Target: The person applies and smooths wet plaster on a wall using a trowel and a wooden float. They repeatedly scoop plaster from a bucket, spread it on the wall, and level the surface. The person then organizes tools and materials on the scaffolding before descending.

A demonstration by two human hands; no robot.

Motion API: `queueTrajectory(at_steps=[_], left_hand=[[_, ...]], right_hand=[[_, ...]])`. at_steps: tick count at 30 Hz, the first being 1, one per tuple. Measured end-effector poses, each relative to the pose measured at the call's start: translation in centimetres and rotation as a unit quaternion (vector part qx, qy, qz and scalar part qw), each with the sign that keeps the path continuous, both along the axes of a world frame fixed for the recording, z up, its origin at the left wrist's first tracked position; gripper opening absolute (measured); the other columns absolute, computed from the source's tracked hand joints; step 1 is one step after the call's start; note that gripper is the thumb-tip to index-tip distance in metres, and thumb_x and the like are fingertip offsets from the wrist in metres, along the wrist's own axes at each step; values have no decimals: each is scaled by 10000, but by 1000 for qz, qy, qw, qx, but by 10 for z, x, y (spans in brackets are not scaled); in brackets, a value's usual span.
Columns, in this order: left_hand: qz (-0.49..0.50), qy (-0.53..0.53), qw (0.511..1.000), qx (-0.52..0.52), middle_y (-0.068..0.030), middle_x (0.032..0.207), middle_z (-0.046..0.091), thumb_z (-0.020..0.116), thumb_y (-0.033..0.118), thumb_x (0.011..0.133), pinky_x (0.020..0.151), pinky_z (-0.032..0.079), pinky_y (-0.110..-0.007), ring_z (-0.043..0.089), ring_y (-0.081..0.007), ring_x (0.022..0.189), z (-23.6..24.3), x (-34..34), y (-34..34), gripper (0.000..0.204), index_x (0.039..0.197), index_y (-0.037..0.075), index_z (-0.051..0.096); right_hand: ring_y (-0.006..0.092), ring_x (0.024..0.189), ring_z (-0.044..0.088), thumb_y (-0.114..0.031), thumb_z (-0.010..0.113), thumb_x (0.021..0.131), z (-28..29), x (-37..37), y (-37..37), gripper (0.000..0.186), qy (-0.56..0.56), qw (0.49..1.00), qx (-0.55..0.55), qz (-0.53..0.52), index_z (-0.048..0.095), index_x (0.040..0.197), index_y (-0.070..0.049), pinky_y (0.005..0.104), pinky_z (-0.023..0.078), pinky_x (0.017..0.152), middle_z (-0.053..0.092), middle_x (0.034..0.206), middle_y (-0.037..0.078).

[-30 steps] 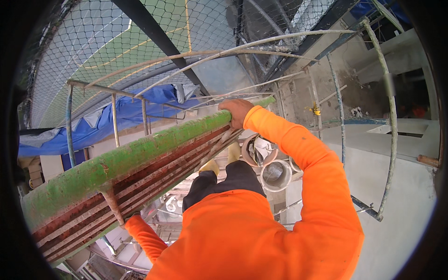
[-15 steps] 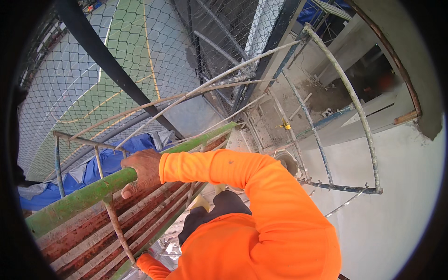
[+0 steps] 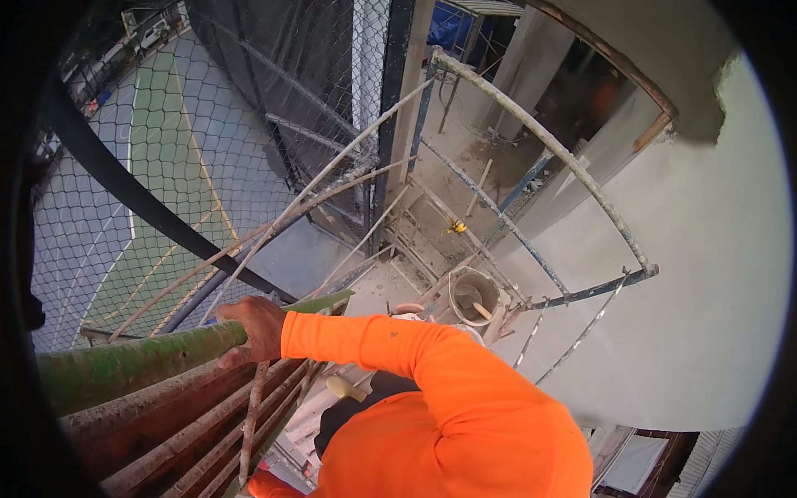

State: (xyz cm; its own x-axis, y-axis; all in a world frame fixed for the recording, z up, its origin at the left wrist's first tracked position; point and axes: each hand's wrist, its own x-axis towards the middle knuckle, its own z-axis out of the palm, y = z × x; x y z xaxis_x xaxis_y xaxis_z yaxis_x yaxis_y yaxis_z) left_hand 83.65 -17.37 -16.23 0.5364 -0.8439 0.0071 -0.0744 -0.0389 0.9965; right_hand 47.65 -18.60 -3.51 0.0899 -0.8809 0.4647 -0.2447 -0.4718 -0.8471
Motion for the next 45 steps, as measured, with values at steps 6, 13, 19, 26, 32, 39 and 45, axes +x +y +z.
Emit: queueTrajectory(at_steps=[6, 13, 19, 26, 32, 39, 45], left_hand=[[-26, -30, 999, -19, -146, 1005, 598, 402, 664, 1058, 823, 462, -432, 559, -278, 913, 9, 6, -2, 655, 1109, 26, 543], [-88, -49, 994, -49, -141, 985, 601, 400, 657, 1061, 809, 463, -427, 561, -273, 893, 25, -21, -44, 648, 1090, 28, 549], [-119, -64, 989, -58, -136, 968, 604, 399, 652, 1064, 797, 464, -422, 563, -268, 876, 32, -57, -64, 642, 1074, 29, 554], [-142, -80, 985, -62, -131, 948, 608, 397, 645, 1067, 783, 466, -417, 565, -263, 856, 34, -74, -67, 636, 1056, 31, 559], [-149, -78, 984, -60, -127, 930, 611, 396, 640, 1069, 770, 467, -413, 567, -258, 838, 20, -70, -62, 631, 1040, 33, 564], [-167, -66, 980, -84, -122, 910, 615, 394, 634, 1072, 756, 468, -408, 569, -253, 818, 1, -60, -47, 626, 1022, 34, 570], [-190, -66, 976, -86, -117, 893, 618, 393, 628, 1075, 744, 469, -403, 571, -248, 801, -9, -62, -31, 623, 1006, 36, 575]], right_hand=[[363, 720, 700, -750, 777, 838, -60, -61, 46, 790, -108, 989, 34, -100, 585, 945, 10, 429, 531, 692, 667, 764, 210], [142, 831, 584, -698, 720, 923, -131, -118, 120, 724, -222, 940, 47, -255, 648, 1111, -3, 346, 498, 748, 656, 898, 56], [130, 782, 578, -805, 680, 889, -181, -152, 157, 826, -258, 903, 29, -342, 652, 1119, -12, 329, 496, 716, 633, 850, -1], [145, 765, 624, -891, 672, 816, -215, -163, 176, 877, -239, 883, 17, -405, 648, 1010, -36, 337, 501, 704, 658, 826, 15], [174, 838, 628, -878, 706, 803, -205, -169, 183, 863, -263, 833, -73, -482, 669, 989, -36, 350, 495, 785, 662, 867, 17], [226, 1006, 642, -863, 579, 915, -165, -216, 224, 924, -198, 839, 10, -507, 659, 1221, 5, 400, 504, 911, 700, 1085, 95], [328, 1147, 614, -836, 494, 975, -252, -212, 237, 975, -156, 753, 15, -639, 559, 1408, 36, 449, 451, 1049, 658, 1247, 185]])
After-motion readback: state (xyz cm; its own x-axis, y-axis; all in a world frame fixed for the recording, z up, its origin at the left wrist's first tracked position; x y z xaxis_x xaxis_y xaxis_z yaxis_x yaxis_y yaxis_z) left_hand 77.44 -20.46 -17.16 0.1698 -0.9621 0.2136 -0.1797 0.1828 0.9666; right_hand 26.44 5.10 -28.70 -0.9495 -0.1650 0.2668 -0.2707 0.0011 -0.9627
